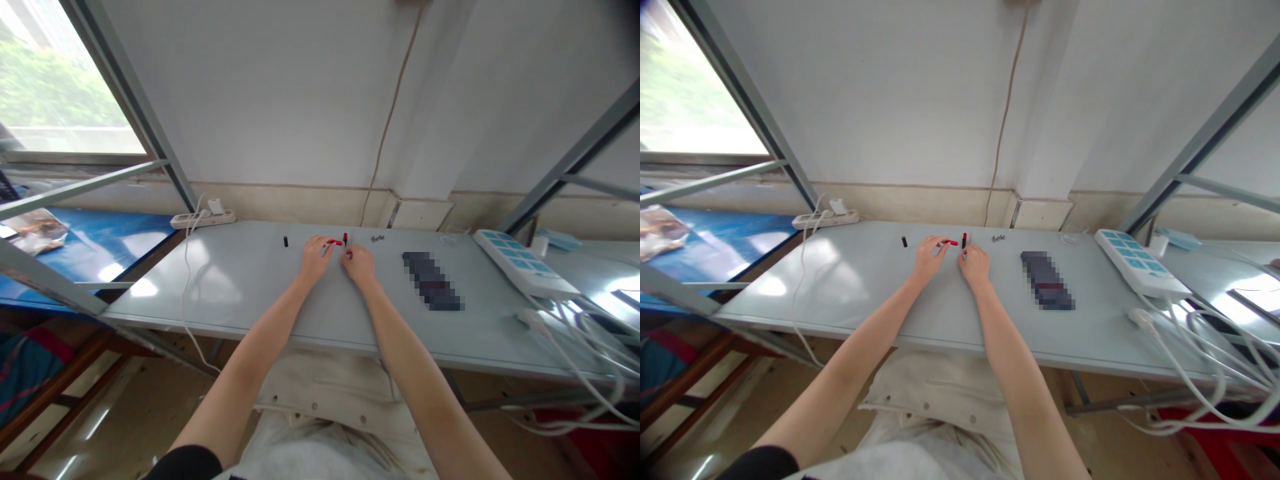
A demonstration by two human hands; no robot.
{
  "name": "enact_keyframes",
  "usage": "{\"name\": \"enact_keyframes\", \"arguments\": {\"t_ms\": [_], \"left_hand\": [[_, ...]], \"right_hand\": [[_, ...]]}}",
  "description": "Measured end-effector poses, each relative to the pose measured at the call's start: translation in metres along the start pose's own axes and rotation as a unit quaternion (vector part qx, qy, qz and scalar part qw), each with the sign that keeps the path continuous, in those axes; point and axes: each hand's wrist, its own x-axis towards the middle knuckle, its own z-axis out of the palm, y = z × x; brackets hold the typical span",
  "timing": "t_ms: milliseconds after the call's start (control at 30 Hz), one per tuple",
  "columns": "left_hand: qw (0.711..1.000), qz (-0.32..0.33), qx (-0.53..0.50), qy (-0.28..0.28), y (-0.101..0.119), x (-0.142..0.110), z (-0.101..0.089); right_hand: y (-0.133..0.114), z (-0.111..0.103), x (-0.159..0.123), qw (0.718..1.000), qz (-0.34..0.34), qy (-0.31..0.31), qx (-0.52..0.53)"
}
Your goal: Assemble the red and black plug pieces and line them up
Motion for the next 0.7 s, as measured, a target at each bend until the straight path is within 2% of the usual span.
{"name": "enact_keyframes", "arguments": {"t_ms": [167,300,467,700], "left_hand": [[0.996,0.036,-0.045,0.071,0.0037,-0.0010,-0.0027],[0.993,0.033,-0.054,0.104,0.0052,-0.0017,-0.0032],[0.993,0.003,-0.041,0.108,0.0063,-0.0025,-0.0041],[0.995,-0.023,-0.047,0.081,0.0053,-0.0031,-0.0039]], "right_hand": [[-0.0040,-0.0031,-0.0025,0.999,-0.035,0.003,-0.004],[-0.0081,-0.0050,-0.0040,0.999,-0.037,0.008,0.003],[-0.0097,-0.0051,-0.0054,0.999,-0.037,0.004,0.002],[-0.0098,-0.0051,-0.0066,0.998,-0.062,0.011,-0.027]]}}
